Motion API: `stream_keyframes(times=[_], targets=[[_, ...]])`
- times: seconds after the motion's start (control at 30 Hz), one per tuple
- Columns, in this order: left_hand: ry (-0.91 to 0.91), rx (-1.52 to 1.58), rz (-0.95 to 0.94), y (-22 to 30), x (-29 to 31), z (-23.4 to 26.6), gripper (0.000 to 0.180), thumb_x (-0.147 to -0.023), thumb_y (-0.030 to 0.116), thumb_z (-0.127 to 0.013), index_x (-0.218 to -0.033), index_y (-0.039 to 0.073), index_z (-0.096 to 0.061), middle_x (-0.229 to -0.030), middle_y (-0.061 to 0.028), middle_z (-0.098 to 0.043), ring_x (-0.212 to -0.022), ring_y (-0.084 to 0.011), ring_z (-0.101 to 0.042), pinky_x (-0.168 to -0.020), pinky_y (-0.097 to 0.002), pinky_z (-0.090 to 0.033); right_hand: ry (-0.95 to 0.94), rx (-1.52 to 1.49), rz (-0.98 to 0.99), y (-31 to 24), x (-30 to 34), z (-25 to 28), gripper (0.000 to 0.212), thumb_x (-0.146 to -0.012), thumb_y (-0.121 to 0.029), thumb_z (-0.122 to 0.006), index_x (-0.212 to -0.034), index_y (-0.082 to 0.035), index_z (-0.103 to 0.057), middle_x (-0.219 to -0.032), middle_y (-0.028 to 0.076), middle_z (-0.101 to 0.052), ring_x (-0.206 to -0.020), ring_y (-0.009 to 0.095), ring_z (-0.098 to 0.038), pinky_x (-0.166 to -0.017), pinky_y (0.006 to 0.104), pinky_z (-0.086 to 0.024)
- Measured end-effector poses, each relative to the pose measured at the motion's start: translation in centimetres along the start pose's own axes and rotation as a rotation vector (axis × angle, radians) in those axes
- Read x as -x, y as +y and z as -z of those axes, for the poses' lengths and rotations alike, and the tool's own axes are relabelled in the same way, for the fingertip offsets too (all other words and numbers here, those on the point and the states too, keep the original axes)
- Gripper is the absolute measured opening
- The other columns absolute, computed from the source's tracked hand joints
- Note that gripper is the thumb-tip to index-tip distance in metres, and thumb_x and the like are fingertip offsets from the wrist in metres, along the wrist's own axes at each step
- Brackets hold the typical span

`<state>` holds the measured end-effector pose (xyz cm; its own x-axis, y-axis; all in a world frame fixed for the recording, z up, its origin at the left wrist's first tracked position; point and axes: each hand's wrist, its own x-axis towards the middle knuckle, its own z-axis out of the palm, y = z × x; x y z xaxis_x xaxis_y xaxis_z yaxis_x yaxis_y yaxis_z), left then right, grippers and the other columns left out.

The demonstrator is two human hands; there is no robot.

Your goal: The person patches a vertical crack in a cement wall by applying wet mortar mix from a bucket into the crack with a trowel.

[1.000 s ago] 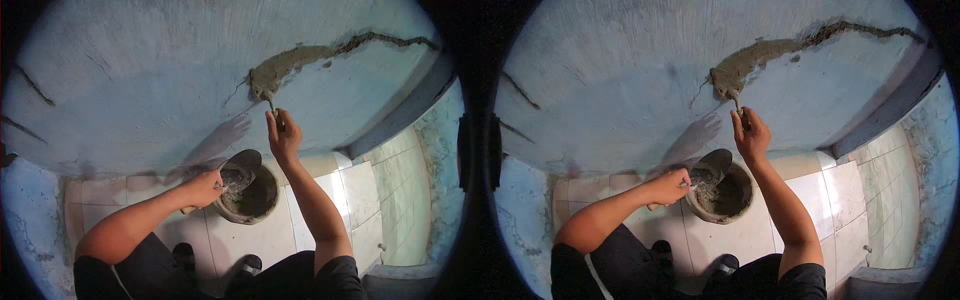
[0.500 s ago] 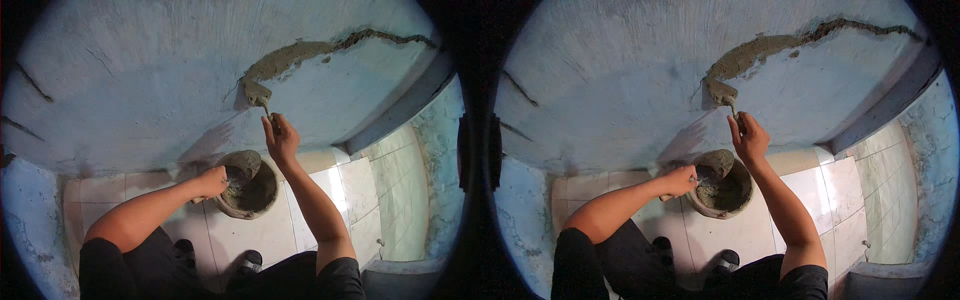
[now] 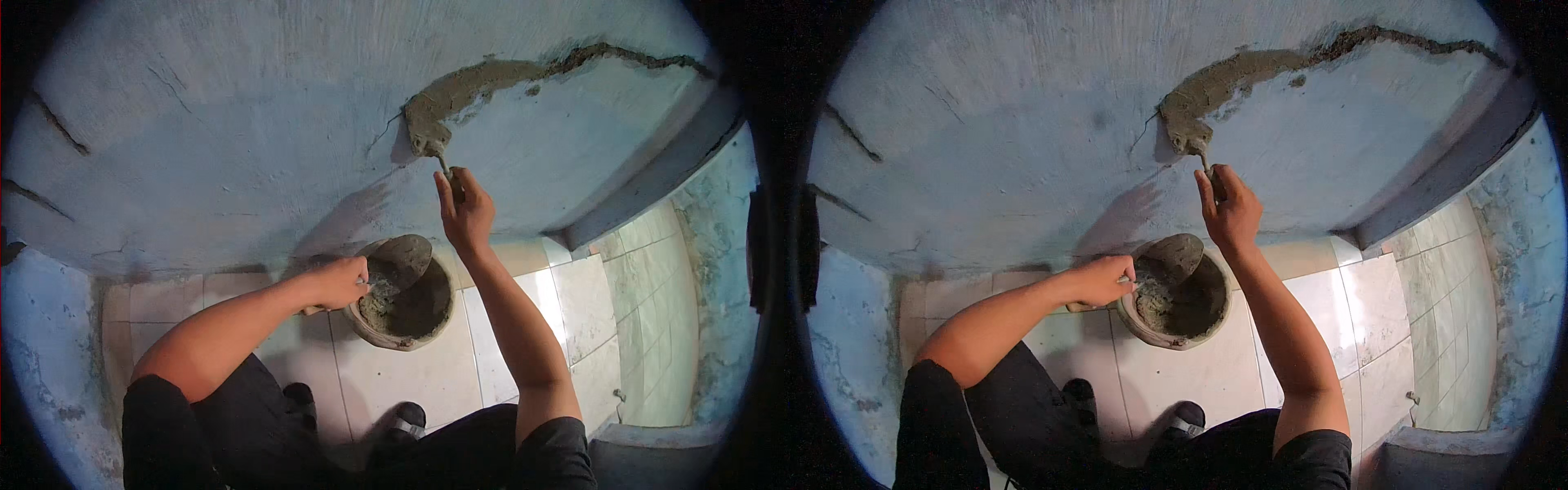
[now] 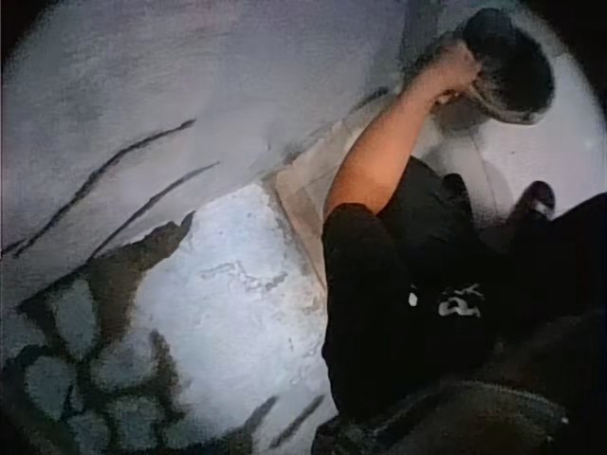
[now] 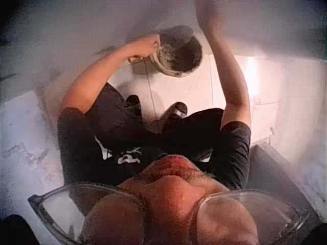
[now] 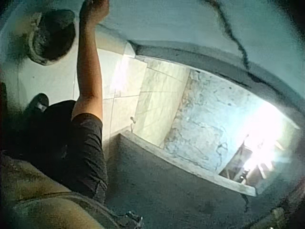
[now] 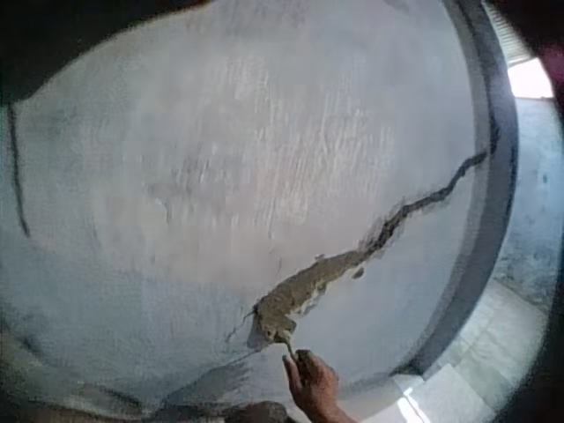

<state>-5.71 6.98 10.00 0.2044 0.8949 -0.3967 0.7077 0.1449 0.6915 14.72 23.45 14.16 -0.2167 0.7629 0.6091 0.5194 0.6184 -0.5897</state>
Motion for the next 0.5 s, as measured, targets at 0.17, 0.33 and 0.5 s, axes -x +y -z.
stream_keyframes(times=[0.17, 0.33, 0.5], targets=[[-0.036, 0.046, 0.074, 1.7, 0.7, 1.4, 0.03, -0.1, 0.024, -0.062, -0.115, -0.001, -0.056, -0.099, -0.018, -0.067, -0.061, -0.0229, -0.064, -0.053, -0.0407, -0.049, -0.04, 0.043, 0.0, 0.6, 1.3, -0.1, 0.026, -0.096, -0.032, -0.074, -0.098, -0.007, -0.067, -0.072, 0.012, -0.066, -0.061, 0.031, -0.065, -0.058, 0.0381, -0.049], [-0.007, 0.062, 0.064, 1.7, 1.1, 1.8, 0.029, -0.1, 0.023, -0.062, -0.115, -0.001, -0.056, -0.086, -0.0139, -0.066, -0.058, -0.021, -0.062, -0.051, -0.0396, -0.048, -0.006, 0.062, 0.012, -0.8, -0.1, 0.4, 0.026, -0.095, -0.032, -0.074, -0.095, -0.008, -0.066, -0.071, 0.011, -0.065, -0.061, 0.03, -0.064, -0.058, 0.0373, -0.048], [-0.001, 0.037, 0.087, 1.4, 1.4, 2.0, 0.028, -0.1, 0.022, -0.063, -0.115, -0.001, -0.056, -0.076, -0.011, -0.064, -0.056, -0.0198, -0.061, -0.051, -0.0401, -0.048, -0.009, 0.033, 0.065, 0.3, 0.6, 0.1, 0.027, -0.096, -0.033, -0.074, -0.093, -0.007, -0.064, -0.069, 0.011, -0.063, -0.058, 0.031, -0.061, -0.056, 0.0387, -0.047]])
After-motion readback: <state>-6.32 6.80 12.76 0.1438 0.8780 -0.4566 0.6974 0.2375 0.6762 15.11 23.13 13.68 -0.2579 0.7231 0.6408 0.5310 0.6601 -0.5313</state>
